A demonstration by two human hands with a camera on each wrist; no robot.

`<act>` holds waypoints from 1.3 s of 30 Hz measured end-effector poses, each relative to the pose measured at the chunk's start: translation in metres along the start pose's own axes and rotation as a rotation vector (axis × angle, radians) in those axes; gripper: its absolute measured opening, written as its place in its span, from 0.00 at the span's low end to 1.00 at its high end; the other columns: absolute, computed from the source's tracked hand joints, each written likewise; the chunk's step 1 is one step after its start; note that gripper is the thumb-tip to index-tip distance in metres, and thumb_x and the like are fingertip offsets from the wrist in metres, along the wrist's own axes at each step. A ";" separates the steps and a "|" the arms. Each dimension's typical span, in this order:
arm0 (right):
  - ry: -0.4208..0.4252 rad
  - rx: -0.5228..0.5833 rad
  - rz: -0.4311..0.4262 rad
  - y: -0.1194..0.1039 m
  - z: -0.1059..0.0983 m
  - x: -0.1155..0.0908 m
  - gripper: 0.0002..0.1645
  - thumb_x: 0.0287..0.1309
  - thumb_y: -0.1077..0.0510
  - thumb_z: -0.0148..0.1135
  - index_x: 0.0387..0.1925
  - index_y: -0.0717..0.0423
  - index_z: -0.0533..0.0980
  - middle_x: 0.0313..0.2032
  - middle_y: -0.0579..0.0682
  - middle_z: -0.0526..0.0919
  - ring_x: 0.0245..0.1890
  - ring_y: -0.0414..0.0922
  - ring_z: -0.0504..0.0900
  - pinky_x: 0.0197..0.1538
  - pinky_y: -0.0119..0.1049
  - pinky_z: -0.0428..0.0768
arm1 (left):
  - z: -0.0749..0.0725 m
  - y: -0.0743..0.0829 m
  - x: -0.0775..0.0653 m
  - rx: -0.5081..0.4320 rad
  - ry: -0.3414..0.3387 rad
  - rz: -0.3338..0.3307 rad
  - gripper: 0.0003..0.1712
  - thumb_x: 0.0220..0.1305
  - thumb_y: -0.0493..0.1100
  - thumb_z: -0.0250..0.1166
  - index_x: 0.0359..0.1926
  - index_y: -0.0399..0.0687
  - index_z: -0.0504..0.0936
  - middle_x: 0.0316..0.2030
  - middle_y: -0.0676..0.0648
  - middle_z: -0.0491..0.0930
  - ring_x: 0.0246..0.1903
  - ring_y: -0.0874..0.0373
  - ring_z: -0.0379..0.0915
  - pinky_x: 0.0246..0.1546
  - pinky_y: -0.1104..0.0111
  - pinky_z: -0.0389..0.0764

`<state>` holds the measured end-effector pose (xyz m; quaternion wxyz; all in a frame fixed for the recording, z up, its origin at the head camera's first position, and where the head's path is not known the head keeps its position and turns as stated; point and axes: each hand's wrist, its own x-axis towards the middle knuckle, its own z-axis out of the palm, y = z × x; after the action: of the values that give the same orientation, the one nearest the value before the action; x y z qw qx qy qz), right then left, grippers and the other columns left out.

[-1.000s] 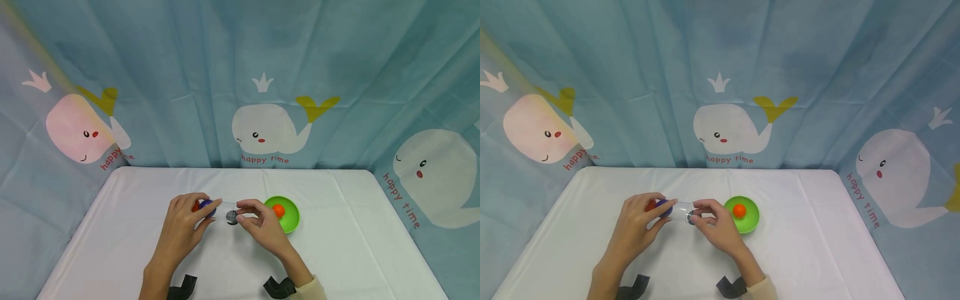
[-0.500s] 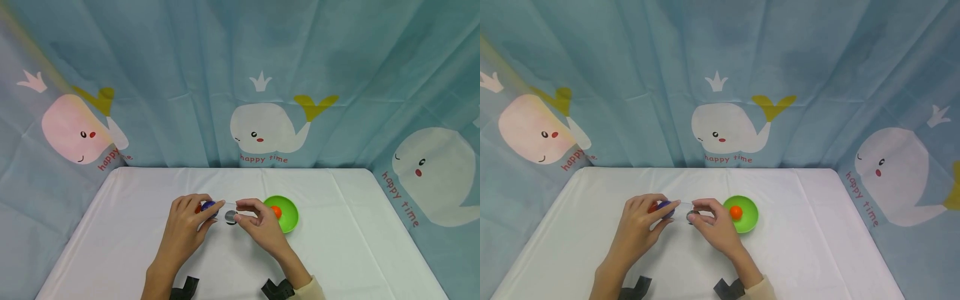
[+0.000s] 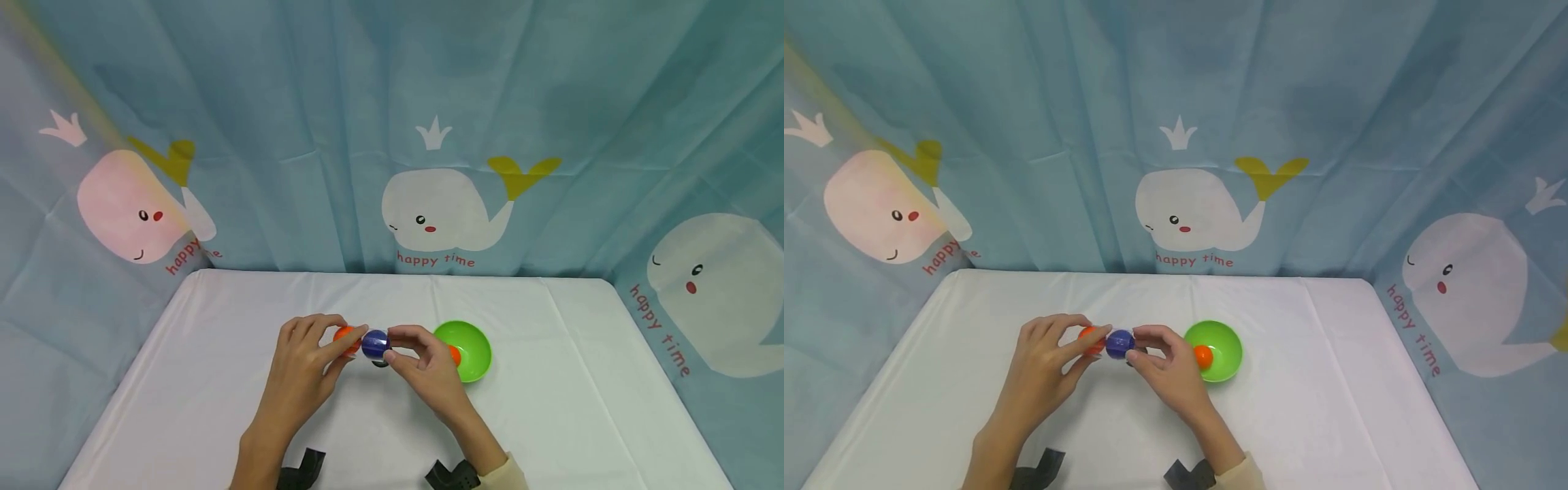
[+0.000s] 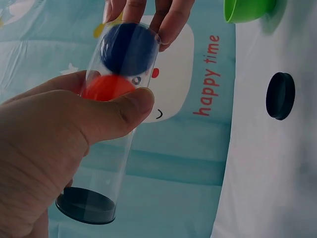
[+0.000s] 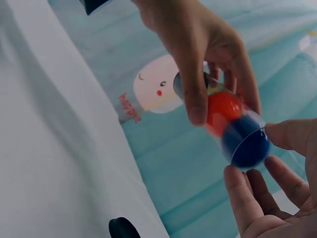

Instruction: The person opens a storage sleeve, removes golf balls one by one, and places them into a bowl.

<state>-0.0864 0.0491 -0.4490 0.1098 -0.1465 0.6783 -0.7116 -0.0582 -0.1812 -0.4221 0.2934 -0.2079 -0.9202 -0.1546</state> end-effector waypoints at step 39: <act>0.000 0.025 -0.026 -0.010 -0.016 -0.002 0.26 0.67 0.63 0.71 0.64 0.61 0.76 0.65 0.63 0.76 0.59 0.44 0.84 0.56 0.32 0.88 | -0.002 -0.009 -0.005 -0.124 -0.042 -0.124 0.40 0.49 0.44 0.86 0.65 0.68 0.85 0.53 0.48 0.83 0.58 0.47 0.78 0.63 0.43 0.77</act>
<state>-0.0898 0.0653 -0.4398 0.1025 -0.1541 0.6674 -0.7214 -0.0582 -0.1911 -0.4247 0.2506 -0.1714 -0.9258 -0.2250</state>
